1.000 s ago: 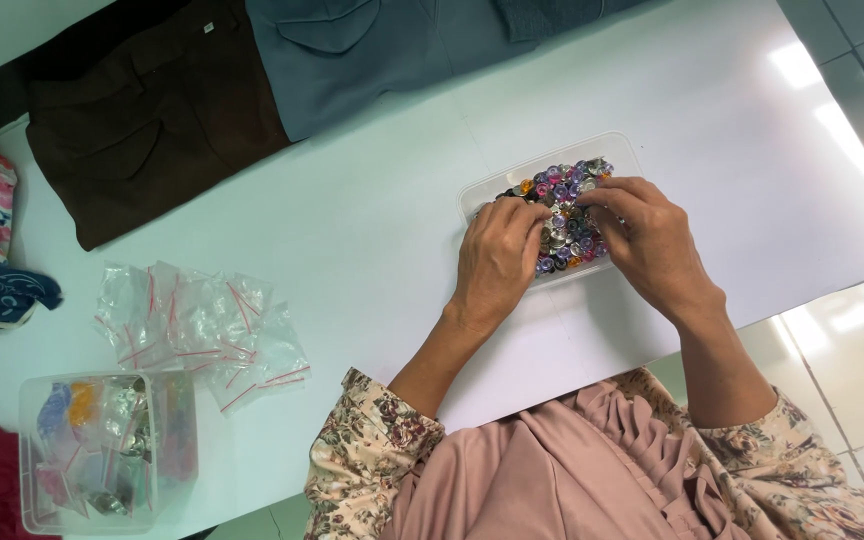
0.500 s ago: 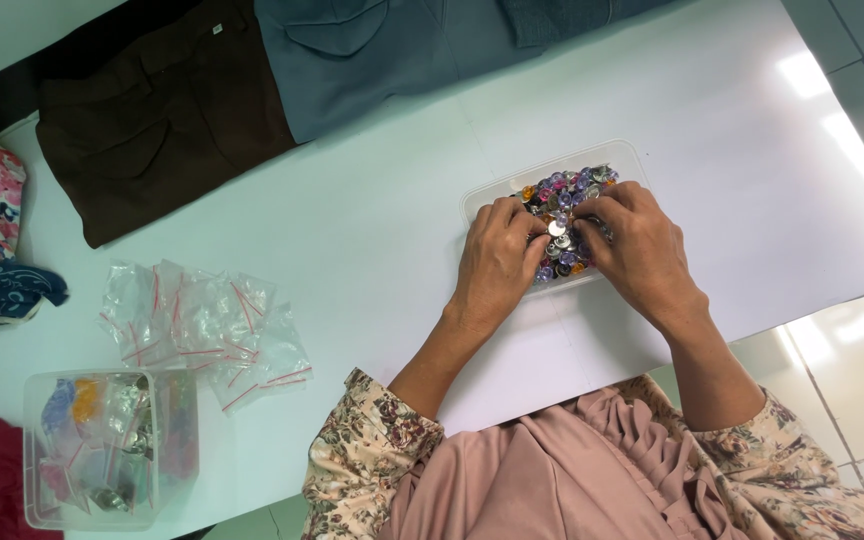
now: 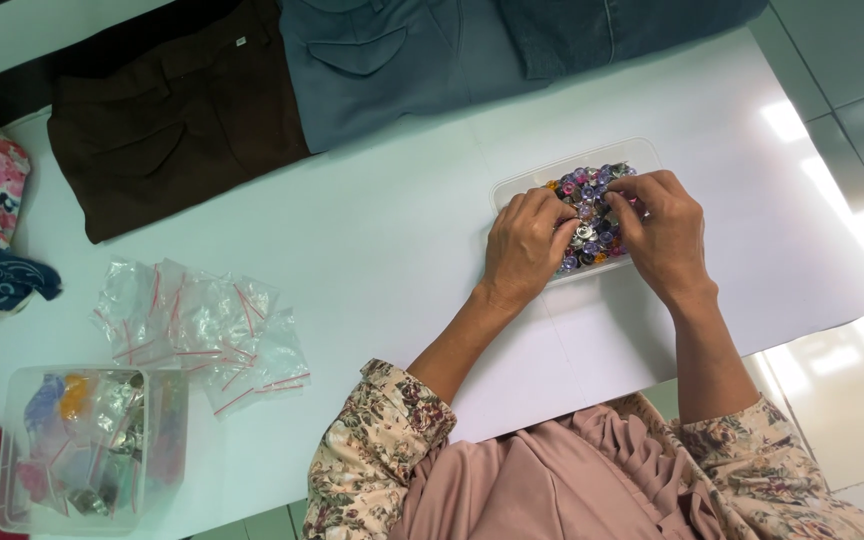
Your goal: Sorting and packing dark brown buttons into small plastic bags.
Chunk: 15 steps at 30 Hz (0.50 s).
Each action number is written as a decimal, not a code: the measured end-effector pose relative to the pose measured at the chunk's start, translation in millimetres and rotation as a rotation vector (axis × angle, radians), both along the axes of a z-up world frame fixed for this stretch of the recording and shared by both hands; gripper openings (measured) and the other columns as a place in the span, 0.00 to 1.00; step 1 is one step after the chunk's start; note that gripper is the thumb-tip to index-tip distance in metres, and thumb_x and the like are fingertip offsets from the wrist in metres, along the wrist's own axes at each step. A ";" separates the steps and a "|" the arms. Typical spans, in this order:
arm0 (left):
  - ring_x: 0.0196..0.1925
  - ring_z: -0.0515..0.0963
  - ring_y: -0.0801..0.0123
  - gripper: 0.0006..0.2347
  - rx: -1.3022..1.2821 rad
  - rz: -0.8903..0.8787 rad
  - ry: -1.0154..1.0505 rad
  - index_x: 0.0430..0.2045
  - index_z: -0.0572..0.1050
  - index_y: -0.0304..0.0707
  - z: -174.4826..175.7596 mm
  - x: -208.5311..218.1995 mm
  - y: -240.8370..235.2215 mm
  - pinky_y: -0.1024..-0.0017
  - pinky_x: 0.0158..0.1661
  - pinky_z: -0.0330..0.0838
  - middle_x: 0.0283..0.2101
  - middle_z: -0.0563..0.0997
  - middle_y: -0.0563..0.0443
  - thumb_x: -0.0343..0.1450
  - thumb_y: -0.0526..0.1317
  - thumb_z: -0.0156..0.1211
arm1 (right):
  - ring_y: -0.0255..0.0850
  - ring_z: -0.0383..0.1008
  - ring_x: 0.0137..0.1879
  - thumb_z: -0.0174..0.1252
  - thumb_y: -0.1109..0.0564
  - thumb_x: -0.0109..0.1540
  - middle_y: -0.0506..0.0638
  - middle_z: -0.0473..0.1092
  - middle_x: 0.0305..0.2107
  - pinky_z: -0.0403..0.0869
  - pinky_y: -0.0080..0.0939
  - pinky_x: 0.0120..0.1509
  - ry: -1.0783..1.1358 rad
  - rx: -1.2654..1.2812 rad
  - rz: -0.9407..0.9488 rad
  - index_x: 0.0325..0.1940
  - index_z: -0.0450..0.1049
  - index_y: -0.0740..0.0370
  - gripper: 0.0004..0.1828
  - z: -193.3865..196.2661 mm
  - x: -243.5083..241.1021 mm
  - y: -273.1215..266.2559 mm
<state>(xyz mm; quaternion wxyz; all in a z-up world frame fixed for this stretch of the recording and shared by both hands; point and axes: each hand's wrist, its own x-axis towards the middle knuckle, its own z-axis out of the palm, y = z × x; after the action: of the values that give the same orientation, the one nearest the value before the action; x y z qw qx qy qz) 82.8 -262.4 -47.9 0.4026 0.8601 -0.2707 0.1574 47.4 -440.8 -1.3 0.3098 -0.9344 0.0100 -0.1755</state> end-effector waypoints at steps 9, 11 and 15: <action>0.41 0.81 0.71 0.06 -0.540 -0.056 0.109 0.36 0.82 0.49 42.0 -12.4 50.4 0.75 0.40 0.77 0.40 0.80 0.58 0.69 0.38 0.71 | 0.42 0.75 0.39 0.67 0.66 0.71 0.57 0.72 0.38 0.76 0.39 0.41 -0.114 0.319 0.155 0.50 0.81 0.67 0.04 30.6 -5.4 41.3; 0.40 0.81 0.71 0.05 -0.538 0.022 0.078 0.36 0.82 0.49 49.3 -11.1 76.9 0.76 0.38 0.76 0.40 0.80 0.58 0.69 0.39 0.71 | 0.42 0.75 0.39 0.68 0.66 0.70 0.57 0.72 0.38 0.76 0.39 0.40 -0.136 0.310 0.232 0.49 0.82 0.67 0.04 33.8 4.0 67.2; 0.39 0.81 0.70 0.05 -0.479 0.213 0.021 0.35 0.81 0.48 62.0 -11.5 135.9 0.75 0.36 0.75 0.39 0.80 0.57 0.70 0.37 0.71 | 0.45 0.76 0.35 0.69 0.68 0.66 0.58 0.72 0.37 0.76 0.40 0.35 -0.232 0.274 0.398 0.46 0.82 0.68 0.05 33.6 25.9 129.7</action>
<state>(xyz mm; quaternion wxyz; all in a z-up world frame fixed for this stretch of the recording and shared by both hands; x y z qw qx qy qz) 71.2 -126.5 14.1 0.5787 0.7657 -0.1293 0.2494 73.3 -311.1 32.3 0.4609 -0.8409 -0.1860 -0.2142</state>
